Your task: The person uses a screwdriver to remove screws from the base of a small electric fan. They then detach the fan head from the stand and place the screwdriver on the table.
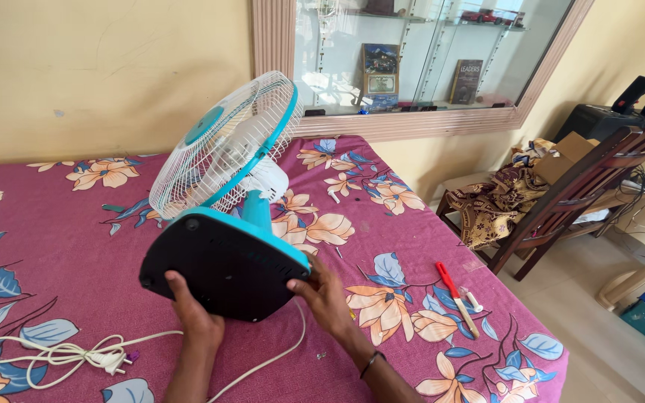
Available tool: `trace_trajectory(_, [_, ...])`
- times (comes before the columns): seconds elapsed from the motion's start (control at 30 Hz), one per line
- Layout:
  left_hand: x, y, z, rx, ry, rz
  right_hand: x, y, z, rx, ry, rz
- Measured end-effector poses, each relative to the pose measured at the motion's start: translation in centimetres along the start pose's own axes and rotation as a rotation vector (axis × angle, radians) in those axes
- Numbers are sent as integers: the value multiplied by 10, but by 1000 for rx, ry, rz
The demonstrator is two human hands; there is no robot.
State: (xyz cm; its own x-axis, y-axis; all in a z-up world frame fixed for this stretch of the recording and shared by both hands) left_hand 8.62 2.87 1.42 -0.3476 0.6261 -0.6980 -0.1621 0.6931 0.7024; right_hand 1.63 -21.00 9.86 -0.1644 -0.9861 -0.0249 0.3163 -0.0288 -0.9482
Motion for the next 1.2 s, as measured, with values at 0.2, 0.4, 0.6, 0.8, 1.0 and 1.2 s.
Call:
trace_trajectory(0.2, [-2,31,0,-17,-13,-97,-25,-13,-25,46,-17,-120])
trace_trajectory(0.4, [7,50,8,-44,49,-33,-38,-13,-32,23,-64,-108])
trace_trajectory(0.6, [6,58,16,-50,2,-20,-43,-17,-35,99,-58,-216])
trace_trajectory(0.8, [5,59,21,17,-6,0,-50,-12,-37,82,-82,-307])
trace_trajectory(1.0, [9,65,29,35,9,17,-43,-21,-15,162,-407,-197])
trace_trajectory(1.2, [11,61,30,-20,-3,49,-3,-19,86,370,-101,-513])
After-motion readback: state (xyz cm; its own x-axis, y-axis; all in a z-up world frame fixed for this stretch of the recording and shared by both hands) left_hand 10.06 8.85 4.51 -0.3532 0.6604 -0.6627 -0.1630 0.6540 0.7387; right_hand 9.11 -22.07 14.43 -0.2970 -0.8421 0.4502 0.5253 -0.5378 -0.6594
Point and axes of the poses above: each hand's wrist, its own z-axis towards the middle knuckle, its own x-axis out of the back of the hand, y = z × x, the point moved 9 cm from there along z, towards the middle knuckle, and after that the axes turned 11 degrees about y, right-handed, at the moved point
